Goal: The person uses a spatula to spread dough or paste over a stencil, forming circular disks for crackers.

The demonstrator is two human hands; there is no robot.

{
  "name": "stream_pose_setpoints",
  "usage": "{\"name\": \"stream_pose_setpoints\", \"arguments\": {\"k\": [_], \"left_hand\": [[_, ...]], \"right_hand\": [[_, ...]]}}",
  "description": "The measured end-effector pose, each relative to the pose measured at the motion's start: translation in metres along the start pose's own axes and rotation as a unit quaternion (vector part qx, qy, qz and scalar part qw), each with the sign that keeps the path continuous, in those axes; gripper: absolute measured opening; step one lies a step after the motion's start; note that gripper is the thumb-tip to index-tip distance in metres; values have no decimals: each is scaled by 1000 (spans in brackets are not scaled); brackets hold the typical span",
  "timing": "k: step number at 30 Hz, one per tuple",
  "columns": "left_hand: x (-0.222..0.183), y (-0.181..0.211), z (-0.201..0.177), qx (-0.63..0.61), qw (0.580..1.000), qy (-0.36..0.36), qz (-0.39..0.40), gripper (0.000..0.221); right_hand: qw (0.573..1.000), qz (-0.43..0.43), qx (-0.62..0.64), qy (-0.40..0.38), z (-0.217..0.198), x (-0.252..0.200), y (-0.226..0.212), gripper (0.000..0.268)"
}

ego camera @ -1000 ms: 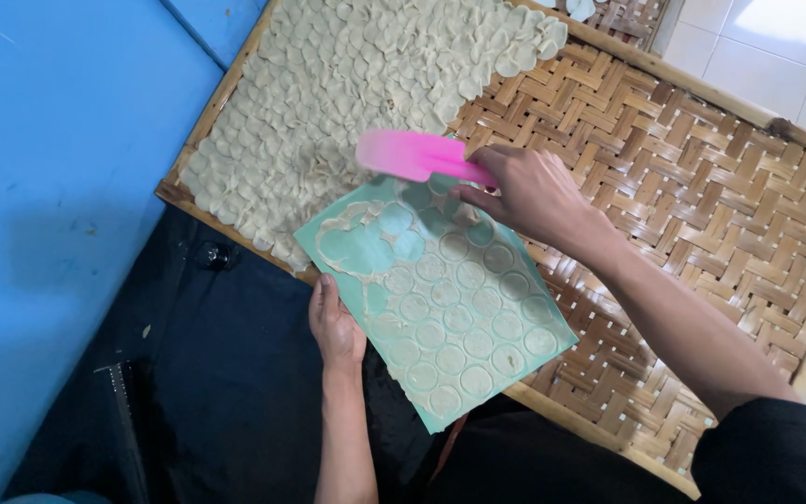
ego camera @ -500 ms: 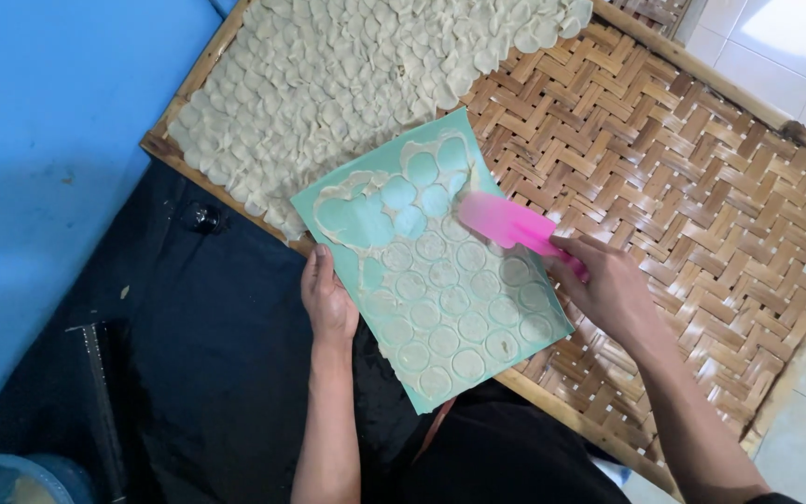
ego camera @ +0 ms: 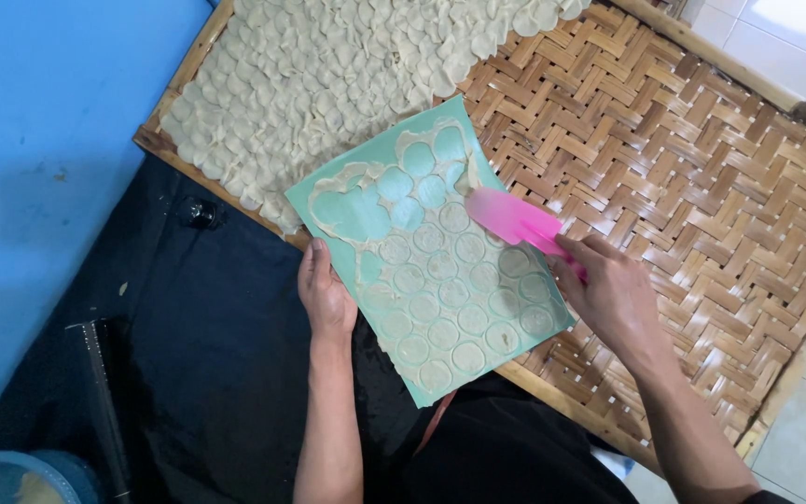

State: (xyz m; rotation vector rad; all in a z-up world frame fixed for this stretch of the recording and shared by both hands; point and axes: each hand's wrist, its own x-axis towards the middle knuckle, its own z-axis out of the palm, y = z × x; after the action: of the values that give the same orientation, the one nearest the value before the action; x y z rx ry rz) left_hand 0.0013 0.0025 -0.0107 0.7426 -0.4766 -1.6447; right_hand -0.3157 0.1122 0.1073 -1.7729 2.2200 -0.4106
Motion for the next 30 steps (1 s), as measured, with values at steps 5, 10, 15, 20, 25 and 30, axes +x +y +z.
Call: {"name": "stream_pose_setpoints", "arguments": {"k": [5,10,15,20,25,30], "left_hand": [[0,0,-1,-1,1000,-4,4,42],[-1,2,2,6,1000,-9,6,43],[0,-1,-2,5,1000,-13,1,45],[0,-1,-2,12,1000,5,0,47],[-1,0,0,14,1000,9,-3,47],[0,0,0,4,1000,-2,6,45]], "right_hand": [[999,14,-48,-13,3,2,-6,32],[999,5,-48,-17,2,2,-4,31],[999,14,-20,-25,8,6,0,31],[1000,-2,0,-29,8,11,4,32],[997,-33,57,-31,24,15,19,30],[991,33,112,-69,32,19,29,35]]}}
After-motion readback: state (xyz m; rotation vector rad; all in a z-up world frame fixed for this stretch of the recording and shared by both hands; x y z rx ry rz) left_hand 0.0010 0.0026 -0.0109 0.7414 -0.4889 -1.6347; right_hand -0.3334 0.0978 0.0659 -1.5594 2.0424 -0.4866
